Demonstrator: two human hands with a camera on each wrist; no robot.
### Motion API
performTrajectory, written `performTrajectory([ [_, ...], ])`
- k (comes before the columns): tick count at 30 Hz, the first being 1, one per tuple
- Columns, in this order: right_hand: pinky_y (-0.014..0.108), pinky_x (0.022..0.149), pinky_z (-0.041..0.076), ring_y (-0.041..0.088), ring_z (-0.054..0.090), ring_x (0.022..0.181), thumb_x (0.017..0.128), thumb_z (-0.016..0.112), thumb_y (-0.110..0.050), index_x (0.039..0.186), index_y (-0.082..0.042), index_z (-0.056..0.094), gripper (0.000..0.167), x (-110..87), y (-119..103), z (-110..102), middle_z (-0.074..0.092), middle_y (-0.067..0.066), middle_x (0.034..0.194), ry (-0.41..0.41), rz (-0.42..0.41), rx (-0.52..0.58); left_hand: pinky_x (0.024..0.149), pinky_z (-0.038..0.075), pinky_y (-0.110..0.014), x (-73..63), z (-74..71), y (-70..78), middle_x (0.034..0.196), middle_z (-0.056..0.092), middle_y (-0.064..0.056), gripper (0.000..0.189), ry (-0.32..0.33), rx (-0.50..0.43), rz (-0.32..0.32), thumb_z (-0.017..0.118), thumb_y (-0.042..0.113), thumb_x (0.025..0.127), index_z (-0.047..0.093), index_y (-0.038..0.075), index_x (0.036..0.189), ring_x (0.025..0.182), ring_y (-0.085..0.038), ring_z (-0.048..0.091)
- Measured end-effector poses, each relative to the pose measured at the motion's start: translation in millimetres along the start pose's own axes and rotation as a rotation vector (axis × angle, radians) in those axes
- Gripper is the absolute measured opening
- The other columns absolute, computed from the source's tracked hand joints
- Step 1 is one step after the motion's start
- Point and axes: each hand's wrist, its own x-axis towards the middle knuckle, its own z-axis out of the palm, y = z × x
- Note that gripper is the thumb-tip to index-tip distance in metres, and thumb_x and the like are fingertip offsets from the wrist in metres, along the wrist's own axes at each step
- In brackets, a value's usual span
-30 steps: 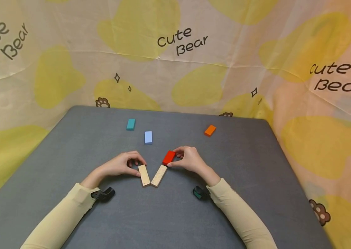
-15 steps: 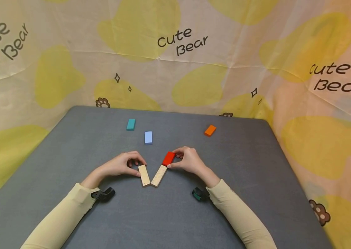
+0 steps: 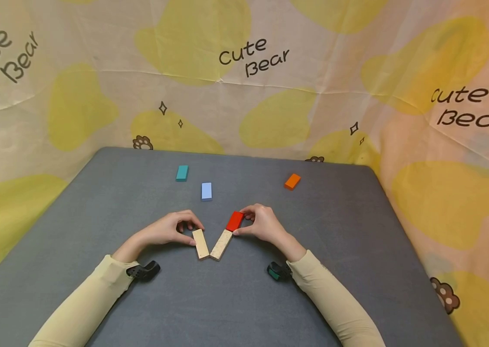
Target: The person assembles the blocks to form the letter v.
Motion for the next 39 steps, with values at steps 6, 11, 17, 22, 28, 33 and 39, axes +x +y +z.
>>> performTrajectory([
  [6, 0.035, 0.083, 0.051, 0.016, 0.062, 0.091, 0.067, 0.085, -0.039, 0.113, -0.009, 0.067, 0.058, 1.0, 1.7, 1.6, 0.066, 0.006, 0.104, -0.002, -0.001, -0.005, 0.071, 0.043, -0.025, -0.1, 0.2, 1.3, 0.103, 0.062, 0.0, 0.038, 0.001, 0.003, 0.0, 0.081, 0.029, 0.074, 0.068, 0.019, 0.108, 0.09, -0.02, 0.054],
  [11, 0.034, 0.084, 0.051, 0.016, 0.062, 0.092, 0.066, 0.085, -0.039, 0.114, -0.011, 0.067, 0.059, 2.0, 2.3, 2.8, 0.064, 0.005, 0.104, -0.012, 0.006, -0.017, 0.071, 0.044, -0.029, -2.6, -1.9, 14.6, 0.105, 0.062, -0.01, 0.037, -0.003, -0.006, 0.0, 0.08, 0.019, 0.076, 0.068, 0.009, 0.11, 0.092, -0.03, 0.055],
  [17, 0.034, 0.083, 0.051, 0.015, 0.061, 0.091, 0.066, 0.085, -0.041, 0.115, -0.012, 0.066, 0.059, 1.6, 2.5, 2.9, 0.063, 0.004, 0.102, -0.019, 0.002, -0.015, 0.072, 0.045, -0.033, -8.1, -9.1, 39.4, 0.105, 0.062, -0.014, 0.036, -0.021, -0.017, -0.002, 0.078, 0.013, 0.077, 0.067, 0.004, 0.11, 0.092, -0.034, 0.055],
  [22, 0.034, 0.084, 0.051, 0.015, 0.061, 0.092, 0.068, 0.084, -0.039, 0.115, -0.012, 0.066, 0.058, 0.7, 4.5, 1.2, 0.063, 0.004, 0.104, -0.026, -0.001, 0.008, 0.072, 0.045, -0.033, -9.5, -10.3, 44.9, 0.104, 0.062, -0.015, 0.035, -0.017, -0.014, 0.0, 0.078, 0.012, 0.077, 0.067, 0.003, 0.11, 0.092, -0.034, 0.054],
  [28, 0.034, 0.084, 0.051, 0.015, 0.061, 0.092, 0.07, 0.084, -0.036, 0.115, -0.012, 0.066, 0.054, 1.5, 6.3, 0.3, 0.063, 0.003, 0.102, -0.033, 0.006, 0.022, 0.072, 0.045, -0.034, -8.7, -9.7, 42.6, 0.104, 0.062, -0.015, 0.036, -0.02, -0.014, 0.003, 0.078, 0.013, 0.077, 0.067, 0.003, 0.11, 0.092, -0.034, 0.055],
  [33, 0.034, 0.084, 0.051, 0.016, 0.061, 0.091, 0.07, 0.084, -0.033, 0.113, -0.011, 0.067, 0.052, 1.8, 5.7, -0.4, 0.064, 0.004, 0.101, -0.032, 0.005, 0.028, 0.072, 0.045, -0.033, -8.6, -9.8, 42.7, 0.105, 0.062, -0.015, 0.036, -0.024, -0.015, 0.003, 0.078, 0.013, 0.077, 0.067, 0.004, 0.11, 0.092, -0.034, 0.055],
  [39, 0.033, 0.083, 0.051, 0.015, 0.061, 0.09, 0.071, 0.084, -0.033, 0.112, -0.01, 0.067, 0.051, 1.5, 5.0, -0.8, 0.065, 0.004, 0.1, -0.03, 0.004, 0.031, 0.072, 0.045, -0.033, -8.7, -10.0, 43.3, 0.105, 0.062, -0.015, 0.036, -0.024, -0.017, -0.004, 0.079, 0.014, 0.077, 0.067, 0.004, 0.11, 0.093, -0.034, 0.055],
])
